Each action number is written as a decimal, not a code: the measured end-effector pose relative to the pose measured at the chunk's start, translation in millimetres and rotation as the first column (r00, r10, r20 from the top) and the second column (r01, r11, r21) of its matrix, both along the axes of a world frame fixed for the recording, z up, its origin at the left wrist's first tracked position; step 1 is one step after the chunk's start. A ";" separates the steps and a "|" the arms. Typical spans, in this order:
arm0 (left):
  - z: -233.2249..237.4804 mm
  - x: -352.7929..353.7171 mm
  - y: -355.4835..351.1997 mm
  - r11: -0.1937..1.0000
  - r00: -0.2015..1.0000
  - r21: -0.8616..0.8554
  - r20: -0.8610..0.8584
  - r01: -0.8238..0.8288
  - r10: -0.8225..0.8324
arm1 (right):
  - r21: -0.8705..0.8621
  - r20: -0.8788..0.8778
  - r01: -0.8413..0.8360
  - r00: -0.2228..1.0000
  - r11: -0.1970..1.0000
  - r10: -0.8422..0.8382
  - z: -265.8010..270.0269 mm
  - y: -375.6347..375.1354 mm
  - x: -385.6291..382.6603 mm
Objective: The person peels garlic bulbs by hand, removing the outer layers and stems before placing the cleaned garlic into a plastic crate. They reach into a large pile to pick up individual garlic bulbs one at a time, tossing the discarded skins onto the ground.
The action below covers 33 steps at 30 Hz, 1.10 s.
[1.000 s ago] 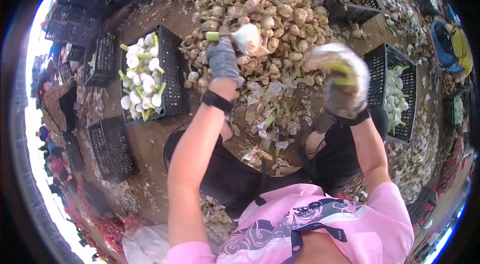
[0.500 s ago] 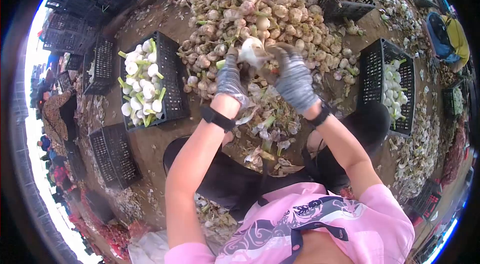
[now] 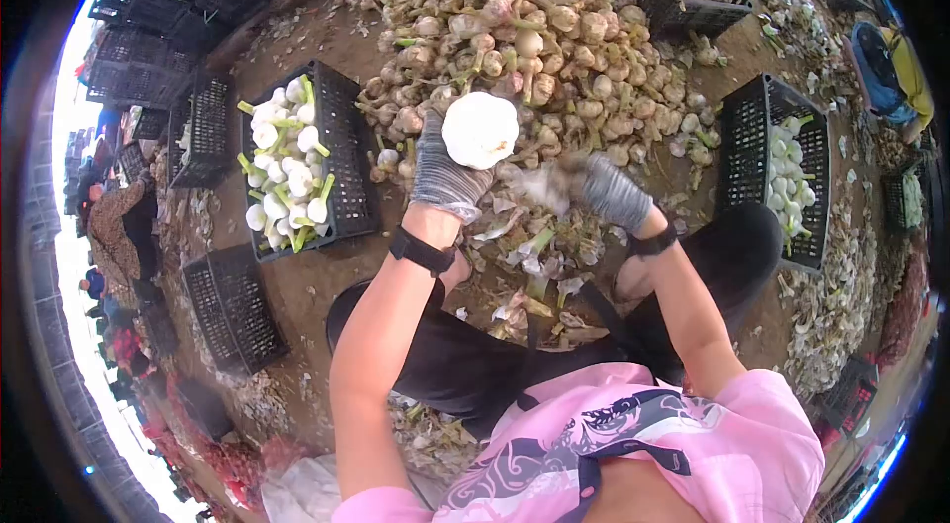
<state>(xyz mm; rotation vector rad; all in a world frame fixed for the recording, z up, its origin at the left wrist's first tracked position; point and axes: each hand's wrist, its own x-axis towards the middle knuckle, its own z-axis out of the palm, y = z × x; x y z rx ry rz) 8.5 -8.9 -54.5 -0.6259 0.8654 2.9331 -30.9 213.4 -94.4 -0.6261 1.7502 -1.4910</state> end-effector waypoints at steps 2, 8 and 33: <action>12.0 -2.8 -3.2 0.996 0.988 0.010 0.132 -0.087 0.084 | 0.268 -0.311 -0.212 0.904 0.940 0.292 -4.5 -3.3 1.2; 22.2 0.3 -69.5 0.811 0.745 -0.456 0.377 -0.367 0.550 | 0.322 -0.497 0.184 0.868 0.929 0.000 -88.3 12.5 -24.3; -36.6 27.3 -247.1 -0.485 0.919 -0.851 -0.007 0.201 0.393 | 0.661 -0.676 0.537 0.730 0.525 0.105 -79.4 -86.9 -258.9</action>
